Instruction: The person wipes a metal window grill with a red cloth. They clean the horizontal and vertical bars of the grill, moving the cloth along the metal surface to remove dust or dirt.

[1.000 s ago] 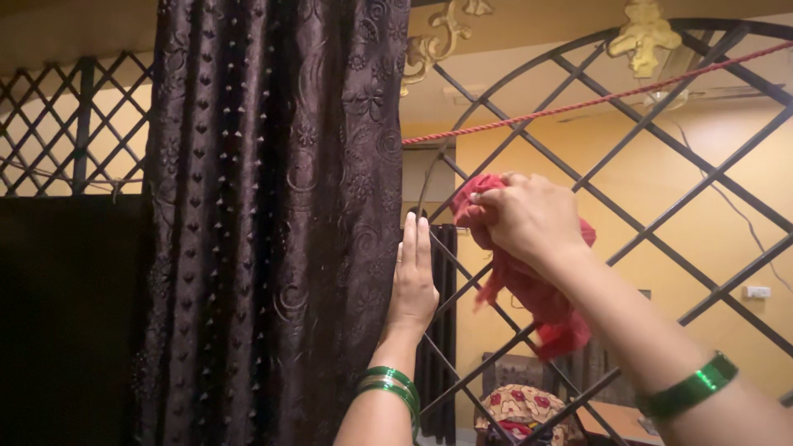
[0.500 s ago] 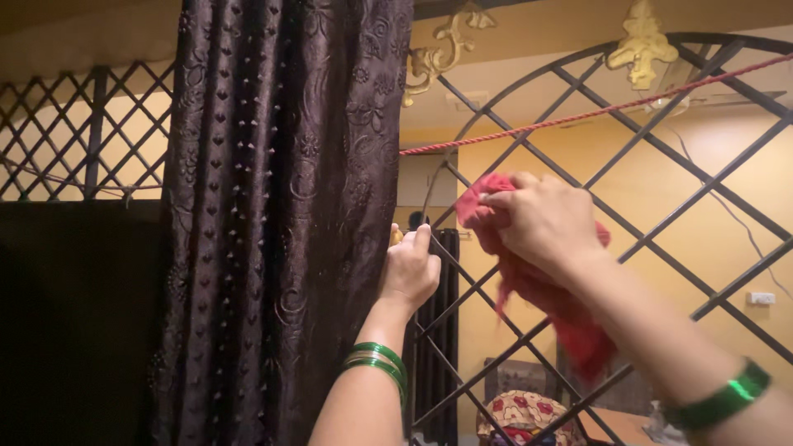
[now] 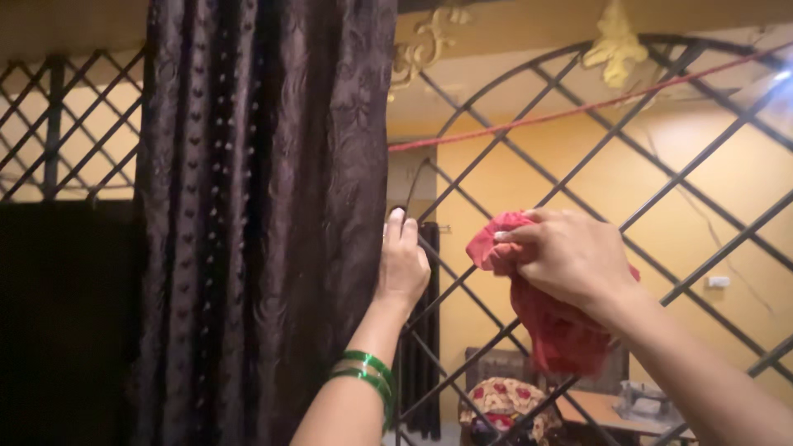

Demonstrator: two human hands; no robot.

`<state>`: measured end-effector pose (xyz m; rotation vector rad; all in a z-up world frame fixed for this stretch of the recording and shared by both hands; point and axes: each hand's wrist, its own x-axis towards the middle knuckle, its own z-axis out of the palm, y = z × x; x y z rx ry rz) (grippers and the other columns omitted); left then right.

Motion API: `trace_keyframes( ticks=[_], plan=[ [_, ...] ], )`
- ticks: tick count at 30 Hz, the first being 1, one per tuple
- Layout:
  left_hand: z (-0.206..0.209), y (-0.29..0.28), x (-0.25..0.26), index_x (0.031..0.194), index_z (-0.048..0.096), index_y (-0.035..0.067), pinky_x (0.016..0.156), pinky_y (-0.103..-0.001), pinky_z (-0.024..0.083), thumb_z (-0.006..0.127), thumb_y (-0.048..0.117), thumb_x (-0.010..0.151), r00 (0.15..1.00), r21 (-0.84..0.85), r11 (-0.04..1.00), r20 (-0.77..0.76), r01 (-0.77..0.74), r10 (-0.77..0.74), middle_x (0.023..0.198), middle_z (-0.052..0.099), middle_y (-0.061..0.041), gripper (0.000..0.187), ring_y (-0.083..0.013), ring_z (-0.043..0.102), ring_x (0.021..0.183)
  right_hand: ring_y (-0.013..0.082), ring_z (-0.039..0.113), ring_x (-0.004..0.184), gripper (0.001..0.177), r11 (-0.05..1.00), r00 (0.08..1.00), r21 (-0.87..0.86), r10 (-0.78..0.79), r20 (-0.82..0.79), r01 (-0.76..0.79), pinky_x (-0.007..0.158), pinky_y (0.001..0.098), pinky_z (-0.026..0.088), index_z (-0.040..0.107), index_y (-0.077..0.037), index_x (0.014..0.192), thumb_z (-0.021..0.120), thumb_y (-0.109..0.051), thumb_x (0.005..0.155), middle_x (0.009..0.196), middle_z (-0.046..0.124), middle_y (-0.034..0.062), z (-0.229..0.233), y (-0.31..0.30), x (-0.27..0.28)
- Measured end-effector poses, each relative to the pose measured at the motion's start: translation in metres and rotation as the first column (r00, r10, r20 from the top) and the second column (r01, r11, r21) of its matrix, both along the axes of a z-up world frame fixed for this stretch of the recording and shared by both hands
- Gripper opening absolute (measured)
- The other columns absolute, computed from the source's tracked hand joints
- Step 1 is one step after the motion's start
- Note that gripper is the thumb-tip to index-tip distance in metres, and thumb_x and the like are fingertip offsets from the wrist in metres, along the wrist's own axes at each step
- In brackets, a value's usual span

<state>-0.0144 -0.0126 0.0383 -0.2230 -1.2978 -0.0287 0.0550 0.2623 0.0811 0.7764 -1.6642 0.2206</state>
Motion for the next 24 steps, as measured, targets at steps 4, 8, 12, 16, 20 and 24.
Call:
trace_keyframes(
  ticks=[4, 8, 12, 16, 20, 24],
  plan=[
    [0.038, 0.043, 0.027, 0.133, 0.056, 0.002, 0.108, -0.051, 0.04, 0.055, 0.011, 0.091, 0.992, 0.064, 0.996, 0.101, 0.07, -0.076, 0.141, 0.053, -0.026, 0.044, -0.0419, 0.05, 0.13, 0.024, 0.072, 0.087, 0.033, 0.987, 0.996, -0.16, -0.009, -0.084, -0.004, 0.069, 0.0406, 0.057, 0.081, -0.032, 0.106, 0.078, -0.043, 0.075, 0.121, 0.073, -0.0025, 0.027, 0.014, -0.003],
    [0.095, 0.08, 0.018, 0.141, 0.051, 0.006, 0.118, -0.052, 0.03, 0.056, 0.02, 0.088, 0.967, -0.036, 0.999, 0.256, -0.012, 0.021, 0.143, 0.054, -0.014, 0.055, -0.0322, 0.049, 0.137, 0.0255, 0.071, 0.091, 0.028, 0.99, 0.982, -0.1, -0.109, -0.153, 0.094, 0.072, 0.0416, 0.057, 0.083, -0.031, 0.101, 0.079, -0.039, 0.075, 0.115, 0.073, 0.0016, 0.075, 0.007, -0.033],
    [0.129, 0.102, -0.004, 0.149, 0.043, 0.002, 0.122, -0.056, 0.019, 0.06, 0.025, 0.084, 0.979, -0.085, 0.993, 0.178, -0.08, 0.094, 0.152, 0.047, -0.015, 0.071, -0.0289, 0.043, 0.142, 0.0266, 0.071, 0.088, 0.02, 0.99, 0.961, -0.1, -0.124, -0.248, 0.102, 0.073, 0.0416, 0.058, 0.083, -0.029, 0.093, 0.075, -0.04, 0.079, 0.122, 0.073, 0.0023, 0.079, -0.008, -0.046],
    [0.136, 0.083, -0.009, 0.15, 0.044, 0.01, 0.123, -0.056, 0.015, 0.062, 0.023, 0.083, 0.96, -0.184, 0.97, 0.202, -0.159, 0.196, 0.158, 0.04, -0.014, 0.07, -0.0325, 0.034, 0.146, 0.0237, 0.071, 0.096, 0.023, 0.946, 0.938, -0.007, -0.32, 0.131, 0.323, 0.08, 0.0423, 0.057, 0.082, -0.036, 0.101, 0.07, -0.039, 0.081, 0.106, 0.076, 0.0001, 0.083, 0.003, -0.03],
    [0.133, 0.062, 0.001, 0.15, 0.051, 0.021, 0.126, -0.058, 0.014, 0.062, 0.013, 0.078, 0.979, -0.252, 0.953, 0.077, -0.166, 0.191, 0.161, 0.039, -0.007, 0.073, -0.0296, 0.031, 0.15, 0.0234, 0.072, 0.097, 0.027, 0.922, 0.906, 0.033, -0.385, 0.176, 0.386, 0.083, 0.0409, 0.058, 0.082, -0.041, 0.103, 0.071, -0.039, 0.078, 0.103, 0.077, -0.0004, 0.091, 0.003, -0.014],
    [0.139, 0.064, 0.005, 0.139, 0.057, 0.024, 0.118, -0.068, 0.009, 0.064, 0.012, 0.074, 0.965, -0.219, 0.957, 0.14, -0.189, 0.223, 0.155, 0.043, -0.006, 0.067, -0.0277, 0.03, 0.147, 0.0263, 0.072, 0.095, 0.032, 0.956, 0.965, -0.16, -0.255, -0.055, 0.244, 0.074, 0.0442, 0.057, 0.081, -0.035, 0.106, 0.073, -0.041, 0.076, 0.098, 0.075, 0.0025, 0.1, -0.01, -0.021]
  ],
)
